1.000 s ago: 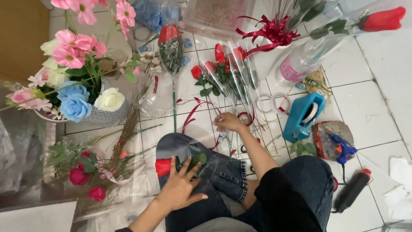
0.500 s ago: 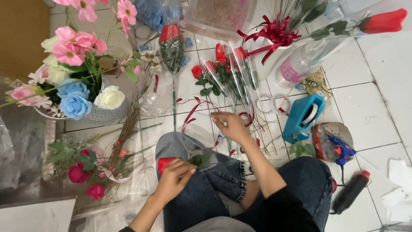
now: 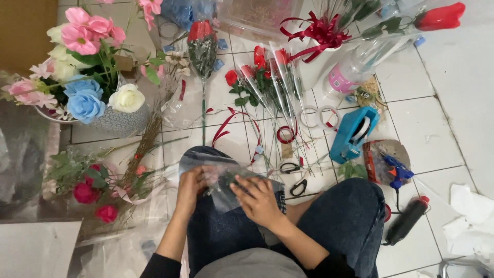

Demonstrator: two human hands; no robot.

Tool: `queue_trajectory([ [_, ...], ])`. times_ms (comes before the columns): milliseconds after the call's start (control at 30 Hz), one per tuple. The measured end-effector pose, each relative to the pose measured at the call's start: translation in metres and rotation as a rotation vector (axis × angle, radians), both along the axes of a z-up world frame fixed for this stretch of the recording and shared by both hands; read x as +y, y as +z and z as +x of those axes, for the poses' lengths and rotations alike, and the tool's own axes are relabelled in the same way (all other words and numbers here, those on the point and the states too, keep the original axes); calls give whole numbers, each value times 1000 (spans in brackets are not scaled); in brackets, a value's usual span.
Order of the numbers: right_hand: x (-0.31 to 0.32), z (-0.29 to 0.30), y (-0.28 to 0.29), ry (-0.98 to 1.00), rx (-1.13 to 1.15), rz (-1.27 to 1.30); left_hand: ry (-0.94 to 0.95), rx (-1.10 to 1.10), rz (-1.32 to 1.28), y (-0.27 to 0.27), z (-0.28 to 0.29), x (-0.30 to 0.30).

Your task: The person sits on the floor and wraps a red artificial rose in clear cellophane. They secure the wrapping with a red ribbon, tie a knot, and trim the excess ribbon with scissors. The person then places the wrapped rose into a vase with other similar roses.

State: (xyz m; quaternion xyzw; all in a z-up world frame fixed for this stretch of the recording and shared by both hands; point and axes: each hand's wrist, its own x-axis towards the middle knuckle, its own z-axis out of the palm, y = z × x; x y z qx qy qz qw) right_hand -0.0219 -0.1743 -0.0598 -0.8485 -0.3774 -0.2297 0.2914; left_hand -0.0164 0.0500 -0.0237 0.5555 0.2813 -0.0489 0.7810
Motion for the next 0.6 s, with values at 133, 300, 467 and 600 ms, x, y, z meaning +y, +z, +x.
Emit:
queue_trajectory([
  [133,8,-18,7,147,21,-32,15,-44,191,7,2,3],
  [300,-21,33,3,99,378,2,-268,-193,741,14,2,11],
  [467,-28,61,-25,-89,581,-37,-465,-450,905,93,50,5],
  [600,-17,71,-59,-411,486,187,-685,-509,1049,173,88,-19],
])
